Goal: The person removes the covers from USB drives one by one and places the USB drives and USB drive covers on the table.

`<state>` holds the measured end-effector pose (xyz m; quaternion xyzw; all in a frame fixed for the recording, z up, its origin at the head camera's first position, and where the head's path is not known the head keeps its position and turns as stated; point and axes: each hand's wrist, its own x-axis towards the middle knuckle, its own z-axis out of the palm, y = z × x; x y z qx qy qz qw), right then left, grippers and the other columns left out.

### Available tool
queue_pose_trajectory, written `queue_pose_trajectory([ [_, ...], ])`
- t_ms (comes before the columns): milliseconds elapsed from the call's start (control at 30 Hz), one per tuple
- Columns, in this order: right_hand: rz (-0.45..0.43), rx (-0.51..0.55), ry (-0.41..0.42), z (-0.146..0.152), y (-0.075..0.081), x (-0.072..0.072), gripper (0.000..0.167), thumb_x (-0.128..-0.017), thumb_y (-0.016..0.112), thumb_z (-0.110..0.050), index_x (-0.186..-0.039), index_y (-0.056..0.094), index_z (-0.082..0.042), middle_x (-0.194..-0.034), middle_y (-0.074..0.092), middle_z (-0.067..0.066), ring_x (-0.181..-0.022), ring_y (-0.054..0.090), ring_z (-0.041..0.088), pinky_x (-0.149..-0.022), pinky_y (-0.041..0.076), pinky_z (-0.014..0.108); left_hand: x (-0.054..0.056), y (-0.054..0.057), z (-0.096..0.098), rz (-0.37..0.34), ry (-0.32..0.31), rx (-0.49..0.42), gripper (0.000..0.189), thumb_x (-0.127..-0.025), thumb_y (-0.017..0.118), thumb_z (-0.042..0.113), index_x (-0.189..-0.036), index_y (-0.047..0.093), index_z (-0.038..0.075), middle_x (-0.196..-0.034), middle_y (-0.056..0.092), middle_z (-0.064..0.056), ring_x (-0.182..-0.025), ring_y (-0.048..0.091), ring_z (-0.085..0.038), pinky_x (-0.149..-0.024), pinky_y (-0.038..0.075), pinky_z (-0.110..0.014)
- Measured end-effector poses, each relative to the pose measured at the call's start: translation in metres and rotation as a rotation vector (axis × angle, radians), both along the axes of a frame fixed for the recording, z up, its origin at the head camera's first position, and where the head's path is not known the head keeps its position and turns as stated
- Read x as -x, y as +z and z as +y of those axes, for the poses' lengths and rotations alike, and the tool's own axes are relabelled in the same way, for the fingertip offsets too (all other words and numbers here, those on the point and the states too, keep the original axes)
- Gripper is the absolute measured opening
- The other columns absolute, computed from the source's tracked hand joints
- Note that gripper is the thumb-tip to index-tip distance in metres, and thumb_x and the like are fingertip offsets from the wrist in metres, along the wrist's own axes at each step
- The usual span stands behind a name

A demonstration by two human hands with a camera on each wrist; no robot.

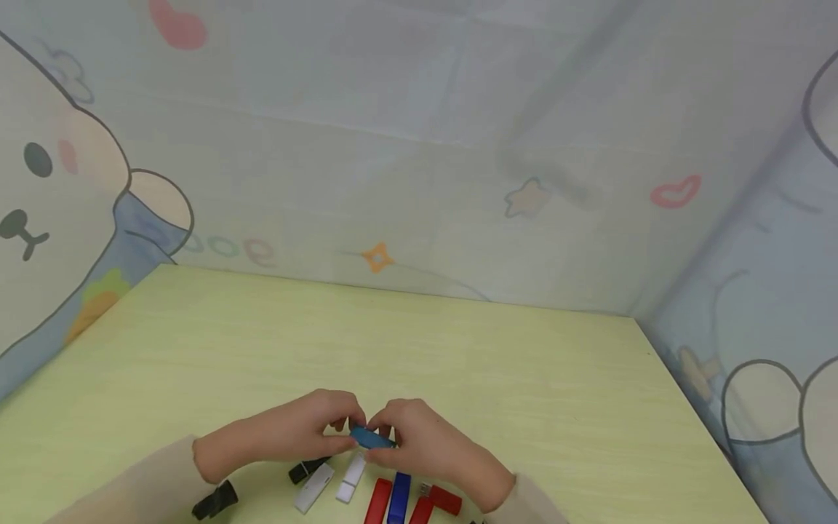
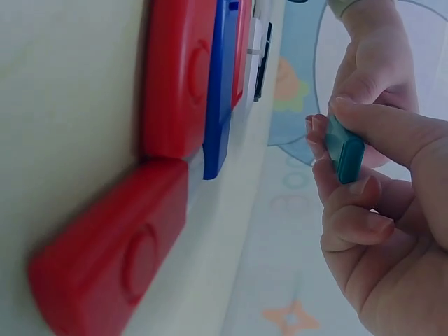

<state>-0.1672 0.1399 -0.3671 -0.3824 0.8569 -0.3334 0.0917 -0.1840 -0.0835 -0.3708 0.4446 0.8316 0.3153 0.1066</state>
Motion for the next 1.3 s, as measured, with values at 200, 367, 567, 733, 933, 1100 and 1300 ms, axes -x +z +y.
queue_pose_trajectory([
  [200, -0.013, 0.015, 0.018, 0.002, -0.001, -0.005, 0.018, -0.087, 0.072, -0.015, -0.103, 0.070, -0.006, -0.083, 0.061, -0.006, -0.060, 0.047, -0.002, -0.053, 0.045, 0.017, -0.007, -0.002, 0.002, 0.007, -0.004, -0.004, 0.015, -0.090, 0.066, 0.010, -0.105, 0.070, 0.008, -0.093, 0.062, 0.006, -0.084, 0.052, 0.000, -0.074, 0.047, -0.018],
  [367, -0.029, 0.028, 0.031, 0.003, -0.002, -0.007, 0.018, -0.087, 0.072, -0.016, -0.103, 0.071, -0.006, -0.082, 0.061, -0.007, -0.057, 0.046, -0.003, -0.052, 0.044, 0.016, -0.010, -0.002, 0.002, 0.094, -0.040, -0.018, 0.015, -0.089, 0.068, 0.010, -0.103, 0.071, 0.007, -0.090, 0.064, 0.005, -0.080, 0.050, 0.002, -0.070, 0.047, -0.016],
  [567, -0.010, 0.070, 0.066, 0.006, -0.009, -0.006, 0.017, -0.087, 0.072, -0.017, -0.101, 0.071, -0.008, -0.080, 0.060, -0.009, -0.055, 0.043, -0.007, -0.049, 0.043, 0.015, -0.011, -0.002, 0.001, 0.139, -0.077, -0.032, 0.018, -0.090, 0.067, 0.011, -0.106, 0.072, 0.005, -0.093, 0.064, 0.004, -0.081, 0.049, 0.002, -0.073, 0.046, -0.015],
  [733, -0.001, 0.075, 0.079, 0.008, -0.011, -0.006, 0.017, -0.086, 0.072, -0.014, -0.102, 0.071, -0.009, -0.079, 0.059, -0.009, -0.056, 0.042, -0.008, -0.049, 0.042, 0.015, -0.009, -0.005, 0.000, 0.160, -0.117, -0.077, 0.020, -0.089, 0.067, 0.010, -0.107, 0.072, 0.003, -0.094, 0.065, 0.002, -0.084, 0.053, 0.001, -0.073, 0.047, -0.013],
  [933, -0.006, 0.075, 0.090, 0.009, -0.008, -0.007, 0.018, -0.086, 0.073, -0.014, -0.103, 0.072, -0.008, -0.078, 0.058, -0.009, -0.057, 0.042, -0.007, -0.050, 0.042, 0.014, -0.008, -0.007, -0.001, 0.162, -0.149, -0.114, 0.020, -0.088, 0.069, 0.009, -0.106, 0.072, 0.003, -0.093, 0.065, 0.000, -0.085, 0.055, 0.000, -0.072, 0.047, -0.012],
  [1100, -0.021, 0.079, 0.103, 0.009, -0.007, -0.007, 0.018, -0.086, 0.072, -0.014, -0.103, 0.072, -0.008, -0.077, 0.057, -0.009, -0.058, 0.042, -0.007, -0.050, 0.042, 0.015, -0.009, -0.006, -0.002, 0.169, -0.162, -0.123, 0.022, -0.088, 0.069, 0.009, -0.108, 0.072, 0.002, -0.093, 0.066, -0.001, -0.084, 0.054, 0.000, -0.072, 0.047, -0.012],
  [1300, -0.014, 0.085, 0.118, 0.009, -0.008, -0.007, 0.018, -0.085, 0.073, -0.013, -0.103, 0.074, -0.009, -0.073, 0.054, -0.009, -0.058, 0.041, -0.007, -0.049, 0.041, 0.014, -0.008, -0.007, -0.002, 0.179, -0.180, -0.136, 0.023, -0.088, 0.069, 0.009, -0.109, 0.071, 0.001, -0.093, 0.065, -0.002, -0.083, 0.053, 0.001, -0.071, 0.047, -0.011],
])
